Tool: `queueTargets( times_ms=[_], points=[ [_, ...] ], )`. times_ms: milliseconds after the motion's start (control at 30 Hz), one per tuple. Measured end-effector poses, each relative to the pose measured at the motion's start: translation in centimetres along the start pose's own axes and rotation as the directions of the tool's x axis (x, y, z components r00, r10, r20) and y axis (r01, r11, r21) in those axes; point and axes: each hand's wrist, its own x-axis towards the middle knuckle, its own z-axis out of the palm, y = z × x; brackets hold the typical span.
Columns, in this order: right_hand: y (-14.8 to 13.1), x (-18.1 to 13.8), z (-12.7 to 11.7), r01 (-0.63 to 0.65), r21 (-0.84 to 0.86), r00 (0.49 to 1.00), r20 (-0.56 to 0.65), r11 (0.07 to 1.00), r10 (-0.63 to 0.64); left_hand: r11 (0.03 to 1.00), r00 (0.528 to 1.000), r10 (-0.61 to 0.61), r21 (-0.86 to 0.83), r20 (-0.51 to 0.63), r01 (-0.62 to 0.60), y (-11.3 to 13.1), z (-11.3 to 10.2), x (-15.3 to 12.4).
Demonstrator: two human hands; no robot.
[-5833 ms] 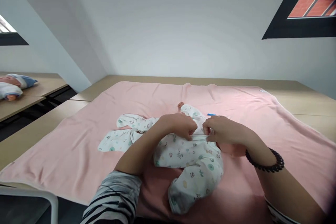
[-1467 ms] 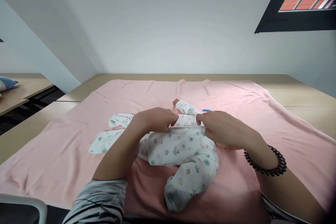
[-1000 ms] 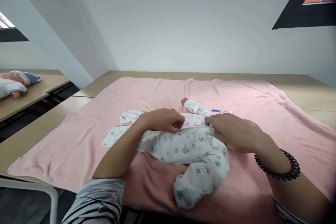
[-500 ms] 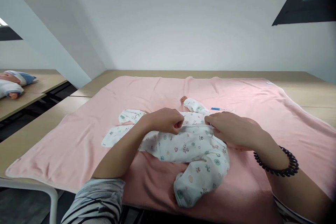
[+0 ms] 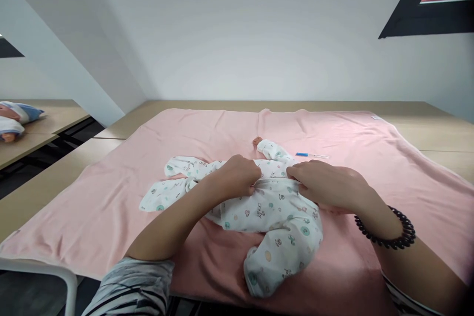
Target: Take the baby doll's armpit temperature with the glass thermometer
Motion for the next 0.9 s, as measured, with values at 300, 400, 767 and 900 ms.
queueTargets(
  times_ms=[300, 400, 767, 900],
  points=[
    [0.0, -0.3, -0.1, 0.019, 0.101, 0.999, 0.032, 0.995, -0.023, 0.997, 0.999, -0.024, 0.069, -0.045, 0.027, 1.0, 0.8, 0.3],
    [0.1, -0.3, 0.0, 0.026, 0.112, 0.999, 0.023, 0.993, -0.029, 0.994, 0.997, 0.013, 0.112, -0.071, -0.005, 0.9, 1.3, 0.4],
    [2.0, -1.3, 0.4, 0.067, 0.238, 0.998, -0.028, 0.969, -0.062, 0.998, 0.997, -0.001, 0.062, -0.077, 0.006, -0.2, -1.4, -2.0],
    [2.4, -2.4, -0.8, 0.170, 0.320, 0.981, 0.033, 0.932, -0.190, 0.988, 0.991, 0.123, -0.091, -0.051, -0.127, -0.2, -2.7, -4.1]
  ],
)
